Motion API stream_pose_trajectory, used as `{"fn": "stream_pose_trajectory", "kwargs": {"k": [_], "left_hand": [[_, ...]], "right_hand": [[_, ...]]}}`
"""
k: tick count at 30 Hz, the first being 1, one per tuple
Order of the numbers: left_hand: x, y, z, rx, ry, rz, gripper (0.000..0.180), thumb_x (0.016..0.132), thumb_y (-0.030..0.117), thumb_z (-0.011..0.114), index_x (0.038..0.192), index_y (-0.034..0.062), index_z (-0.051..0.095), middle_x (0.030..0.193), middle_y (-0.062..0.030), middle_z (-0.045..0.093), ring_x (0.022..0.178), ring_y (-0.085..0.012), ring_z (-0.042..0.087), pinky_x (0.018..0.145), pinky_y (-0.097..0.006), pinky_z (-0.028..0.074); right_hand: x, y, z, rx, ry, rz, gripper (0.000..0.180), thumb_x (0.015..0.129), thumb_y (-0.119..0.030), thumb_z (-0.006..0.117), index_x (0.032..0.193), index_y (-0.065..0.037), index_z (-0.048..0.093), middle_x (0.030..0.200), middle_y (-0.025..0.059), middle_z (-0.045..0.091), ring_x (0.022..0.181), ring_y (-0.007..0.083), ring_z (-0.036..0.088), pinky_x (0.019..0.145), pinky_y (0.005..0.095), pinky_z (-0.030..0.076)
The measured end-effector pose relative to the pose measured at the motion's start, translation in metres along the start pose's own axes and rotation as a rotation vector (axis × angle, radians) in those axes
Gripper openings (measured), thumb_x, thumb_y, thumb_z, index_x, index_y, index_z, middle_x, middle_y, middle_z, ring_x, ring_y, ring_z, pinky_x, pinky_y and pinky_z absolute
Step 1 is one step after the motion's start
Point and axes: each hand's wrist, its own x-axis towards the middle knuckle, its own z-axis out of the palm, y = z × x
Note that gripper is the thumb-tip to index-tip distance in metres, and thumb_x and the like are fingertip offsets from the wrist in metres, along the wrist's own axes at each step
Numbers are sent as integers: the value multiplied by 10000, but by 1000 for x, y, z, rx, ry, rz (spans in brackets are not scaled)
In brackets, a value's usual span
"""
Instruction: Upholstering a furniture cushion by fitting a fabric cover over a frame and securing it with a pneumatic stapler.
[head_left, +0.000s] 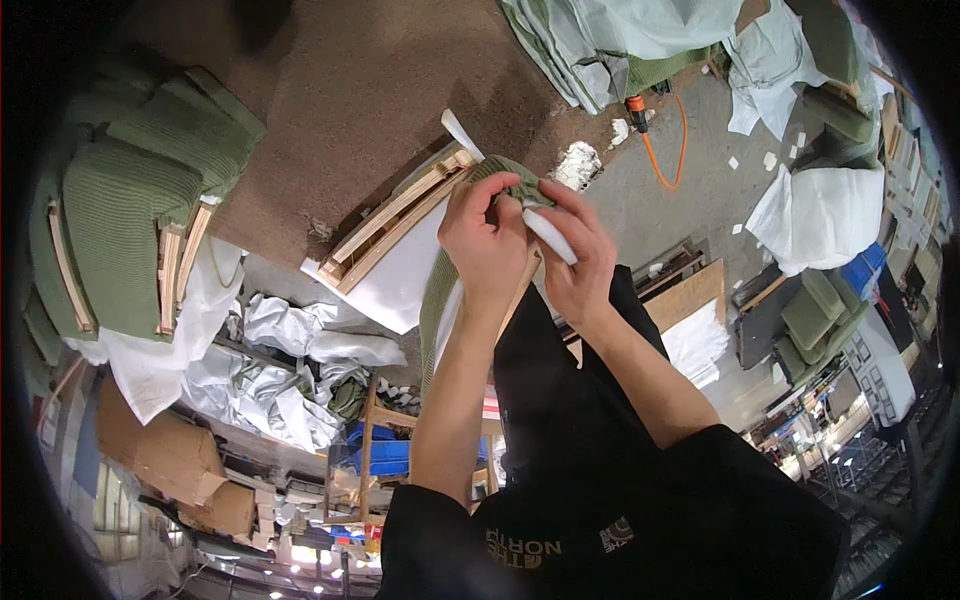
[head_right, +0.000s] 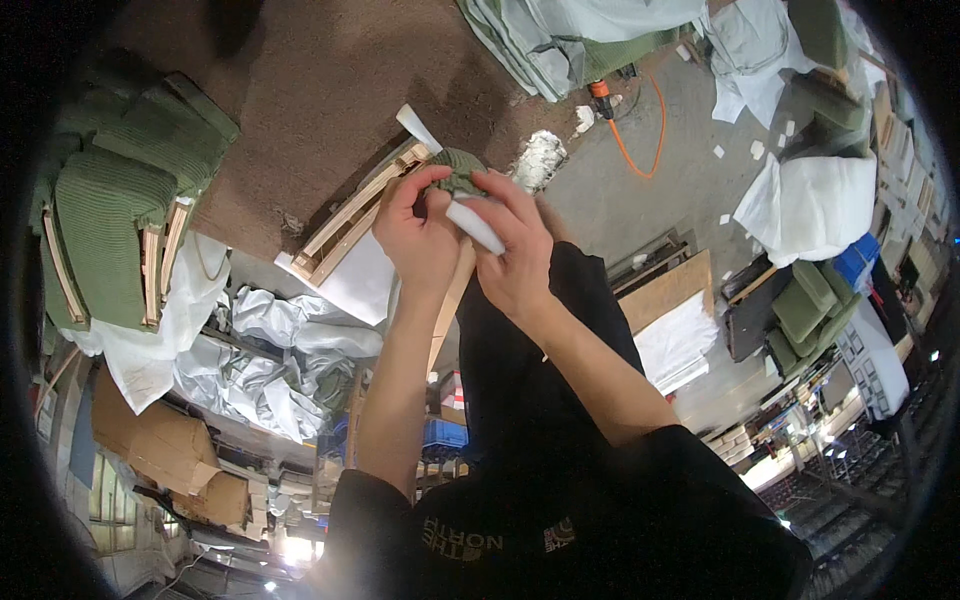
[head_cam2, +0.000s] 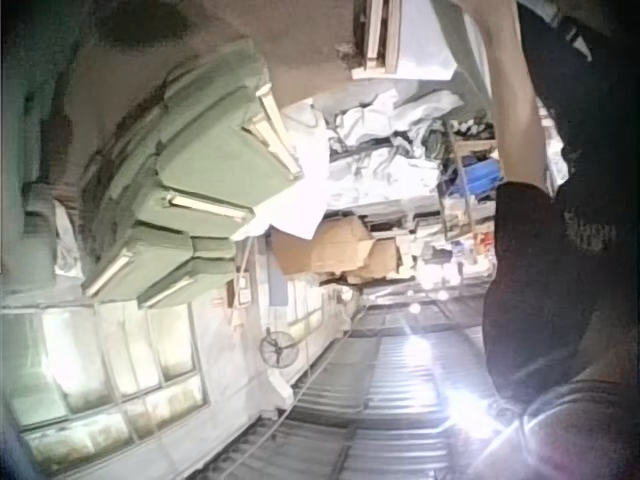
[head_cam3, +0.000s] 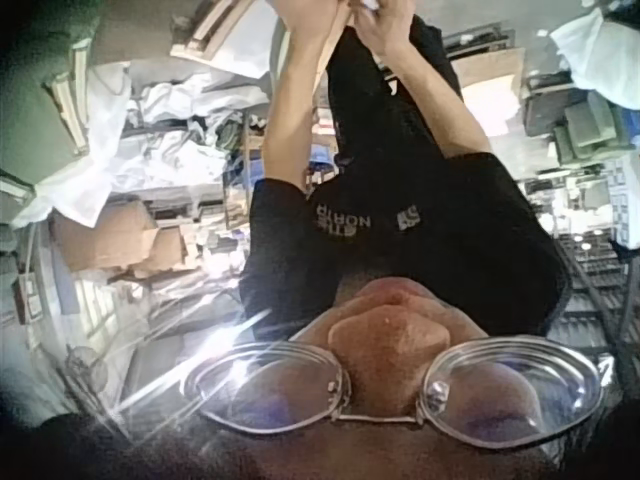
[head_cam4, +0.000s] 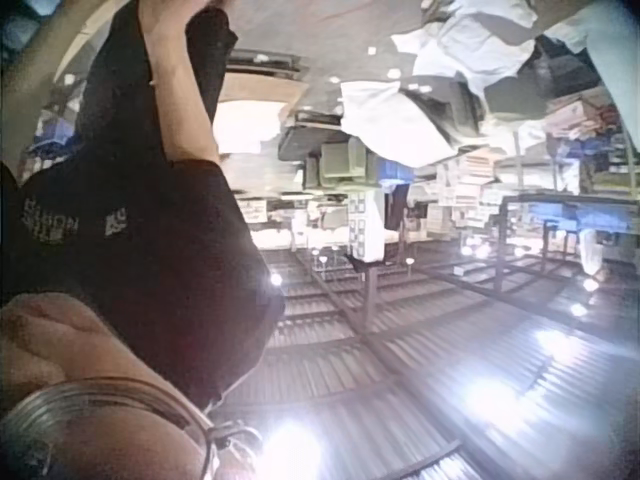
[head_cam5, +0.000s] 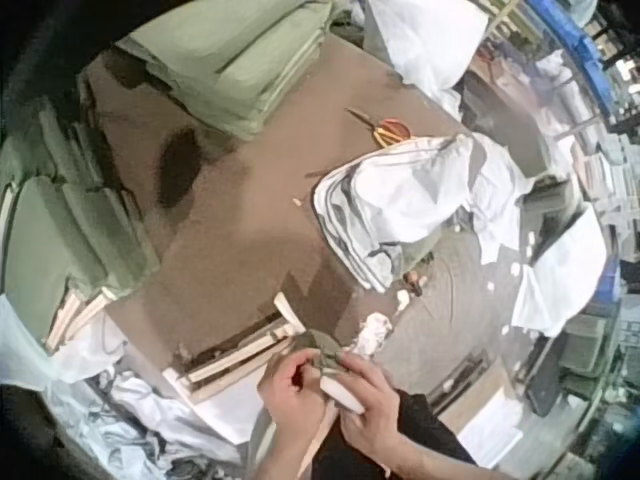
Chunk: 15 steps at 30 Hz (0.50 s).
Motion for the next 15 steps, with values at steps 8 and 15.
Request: {"fn": "stream_pose_trajectory", "kwargs": {"k": [8, 15], "left_hand": [[10, 18, -13, 349, 14, 75, 191, 831, 22, 580, 984, 29, 694, 819, -110, 604, 694, -274, 593, 629, -365, 483], [-22, 18, -19, 468, -34, -249, 247, 874, 243, 603, 949, 23, 689, 956, -135, 661, 860, -347, 641, 761, -463, 479]], "right_hand": [[-41, 5, -48, 23, -368, 46, 181, 831, 1, 639, 1011, -3, 649, 1276, 196, 602, 1193, 368, 574, 1011, 408, 440], [3, 48, -150, -1105, -1129, 180, 712, 772, -472, 731, 1332, -80, 530, 1136, 181, 651, 1075, 346, 625, 876, 444, 509]]}}
